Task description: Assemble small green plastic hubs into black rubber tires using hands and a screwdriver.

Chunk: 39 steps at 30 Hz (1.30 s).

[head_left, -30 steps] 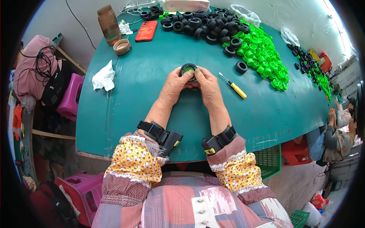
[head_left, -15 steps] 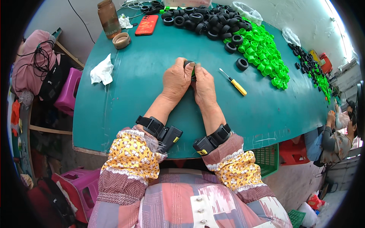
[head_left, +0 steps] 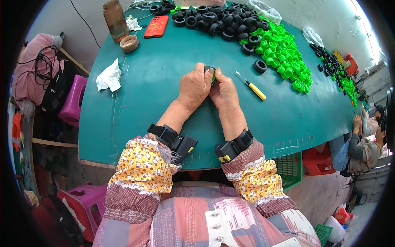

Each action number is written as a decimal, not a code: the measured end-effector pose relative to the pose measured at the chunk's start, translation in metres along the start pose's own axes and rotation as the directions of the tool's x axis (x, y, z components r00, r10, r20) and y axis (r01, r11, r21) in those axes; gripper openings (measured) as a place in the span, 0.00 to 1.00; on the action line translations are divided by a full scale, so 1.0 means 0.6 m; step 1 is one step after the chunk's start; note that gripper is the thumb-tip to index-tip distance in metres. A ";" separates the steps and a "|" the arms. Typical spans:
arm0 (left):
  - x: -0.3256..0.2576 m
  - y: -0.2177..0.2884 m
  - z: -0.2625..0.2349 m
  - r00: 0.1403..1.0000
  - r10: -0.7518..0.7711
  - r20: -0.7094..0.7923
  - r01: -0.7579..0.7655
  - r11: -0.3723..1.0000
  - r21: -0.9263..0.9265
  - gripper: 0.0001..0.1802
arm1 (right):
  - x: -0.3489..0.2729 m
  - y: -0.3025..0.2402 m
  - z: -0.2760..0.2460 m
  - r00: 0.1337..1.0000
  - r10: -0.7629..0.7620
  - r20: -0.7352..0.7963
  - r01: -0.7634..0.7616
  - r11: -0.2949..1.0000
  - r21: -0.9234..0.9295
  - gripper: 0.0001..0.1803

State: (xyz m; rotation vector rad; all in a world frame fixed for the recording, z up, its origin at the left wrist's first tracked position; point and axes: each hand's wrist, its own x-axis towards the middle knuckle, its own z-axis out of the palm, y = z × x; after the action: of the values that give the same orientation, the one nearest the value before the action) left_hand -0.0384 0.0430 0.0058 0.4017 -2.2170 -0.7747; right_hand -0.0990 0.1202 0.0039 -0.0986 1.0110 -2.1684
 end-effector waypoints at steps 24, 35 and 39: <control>0.020 -0.029 -0.022 0.855 -0.295 0.427 0.512 0.613 -0.601 0.16 | 0.005 -0.005 0.005 0.952 -0.301 0.055 0.292 0.840 -0.458 0.14; 0.019 -0.017 -0.014 0.895 -0.127 0.427 0.362 0.768 -0.529 0.13 | 0.007 -0.016 -0.011 0.966 -0.258 0.031 0.253 0.906 -0.340 0.14; 0.014 -0.016 -0.012 0.903 -0.107 0.415 0.336 0.778 -0.531 0.13 | 0.015 -0.019 -0.023 0.985 -0.171 0.023 0.170 0.941 -0.293 0.15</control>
State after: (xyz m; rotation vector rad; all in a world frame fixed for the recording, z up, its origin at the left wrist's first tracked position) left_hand -0.0385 0.0284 0.0083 0.2166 -2.1141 -1.7413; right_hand -0.1170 0.1279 0.0003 -0.3351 1.3671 -2.1546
